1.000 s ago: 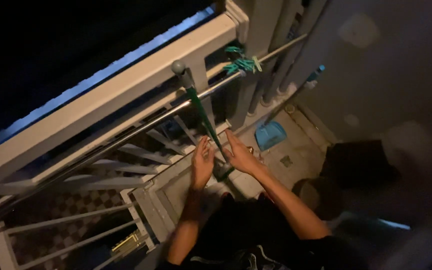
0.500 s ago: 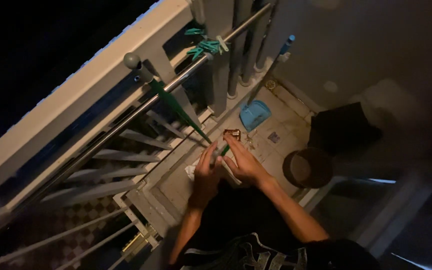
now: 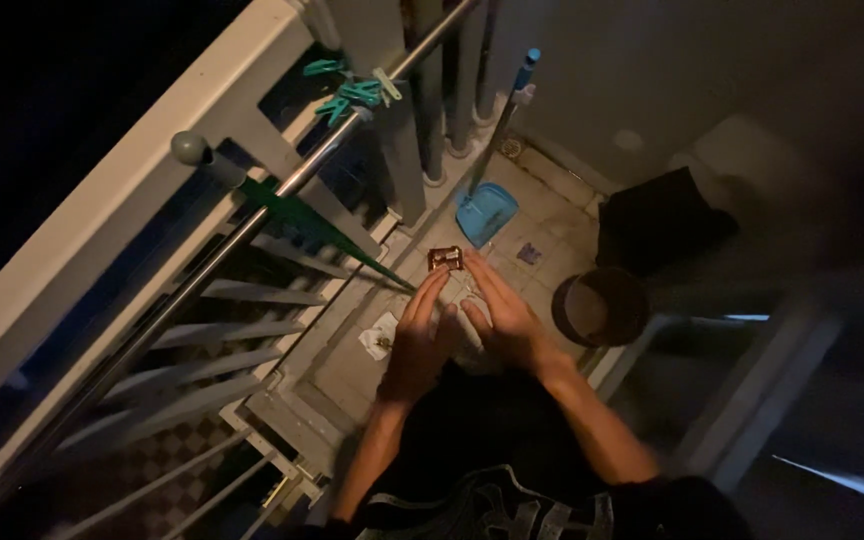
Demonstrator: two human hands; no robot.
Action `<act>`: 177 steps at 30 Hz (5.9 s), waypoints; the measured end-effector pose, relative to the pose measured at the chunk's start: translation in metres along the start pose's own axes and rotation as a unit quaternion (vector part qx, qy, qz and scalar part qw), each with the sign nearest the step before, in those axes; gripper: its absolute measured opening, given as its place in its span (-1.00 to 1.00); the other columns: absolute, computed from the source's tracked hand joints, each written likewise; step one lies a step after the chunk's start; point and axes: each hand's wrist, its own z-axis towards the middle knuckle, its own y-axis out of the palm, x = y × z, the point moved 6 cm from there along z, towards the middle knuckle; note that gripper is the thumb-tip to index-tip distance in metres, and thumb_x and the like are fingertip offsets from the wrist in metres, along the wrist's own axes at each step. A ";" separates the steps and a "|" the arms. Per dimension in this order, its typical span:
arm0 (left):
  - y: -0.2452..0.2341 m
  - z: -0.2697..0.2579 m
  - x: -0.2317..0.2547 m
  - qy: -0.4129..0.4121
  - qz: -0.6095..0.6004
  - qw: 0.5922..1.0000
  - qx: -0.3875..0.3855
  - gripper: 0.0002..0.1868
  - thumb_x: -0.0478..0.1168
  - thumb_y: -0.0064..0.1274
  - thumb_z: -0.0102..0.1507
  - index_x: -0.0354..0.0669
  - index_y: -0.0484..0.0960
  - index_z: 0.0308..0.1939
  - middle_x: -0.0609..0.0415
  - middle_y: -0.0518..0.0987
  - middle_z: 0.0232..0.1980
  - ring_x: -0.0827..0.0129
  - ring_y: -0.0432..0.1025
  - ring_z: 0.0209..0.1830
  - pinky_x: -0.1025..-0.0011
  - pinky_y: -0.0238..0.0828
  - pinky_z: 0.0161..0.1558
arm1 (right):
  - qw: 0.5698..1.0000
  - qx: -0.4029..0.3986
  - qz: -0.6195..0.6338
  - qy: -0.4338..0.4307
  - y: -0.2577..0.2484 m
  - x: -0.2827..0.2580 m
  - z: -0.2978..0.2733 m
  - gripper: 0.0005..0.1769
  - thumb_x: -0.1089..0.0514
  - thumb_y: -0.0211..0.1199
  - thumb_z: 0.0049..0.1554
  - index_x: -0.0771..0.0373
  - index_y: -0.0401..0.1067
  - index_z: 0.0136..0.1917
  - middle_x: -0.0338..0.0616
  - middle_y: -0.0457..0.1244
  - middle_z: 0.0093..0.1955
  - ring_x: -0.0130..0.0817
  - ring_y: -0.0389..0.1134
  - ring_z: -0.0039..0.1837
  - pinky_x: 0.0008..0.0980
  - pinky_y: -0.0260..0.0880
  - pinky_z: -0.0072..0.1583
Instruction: Attaching or repairing the top handle component of a mop or broom.
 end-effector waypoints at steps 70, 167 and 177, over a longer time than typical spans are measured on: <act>0.235 0.394 -0.201 -0.132 -0.061 0.989 0.025 -0.31 0.17 -0.18 0.44 -0.16 0.21 0.53 -0.27 0.46 0.40 -0.04 0.39 0.40 0.18 0.33 0.34 | 0.995 -0.043 0.005 -0.086 -0.093 0.434 0.271 -0.58 0.26 0.28 0.15 0.33 0.42 0.28 0.14 0.30 0.16 0.10 0.39 0.17 -0.16 0.43 0.20; 0.417 0.519 -0.141 -0.039 -0.002 0.980 -0.194 -0.57 -0.06 -0.10 0.45 -0.20 0.44 0.34 -0.13 0.64 0.11 0.14 0.59 0.08 0.20 0.53 0.10 | 0.972 0.150 -0.183 0.018 -0.285 0.487 0.208 -0.87 0.42 0.25 0.18 0.47 0.48 0.03 0.21 0.36 -0.11 0.02 0.43 -0.11 -0.15 0.44 -0.11; 0.426 0.514 -0.152 -0.032 -0.022 0.983 -0.179 -0.42 -0.02 -0.11 0.42 -0.29 0.27 0.42 -0.19 0.56 0.14 0.11 0.55 0.02 0.18 0.50 0.05 | 0.972 0.145 -0.162 0.092 -0.276 0.518 0.199 -0.67 0.37 0.22 0.28 0.44 0.44 0.31 0.23 0.35 0.16 0.10 0.42 0.14 -0.14 0.47 0.09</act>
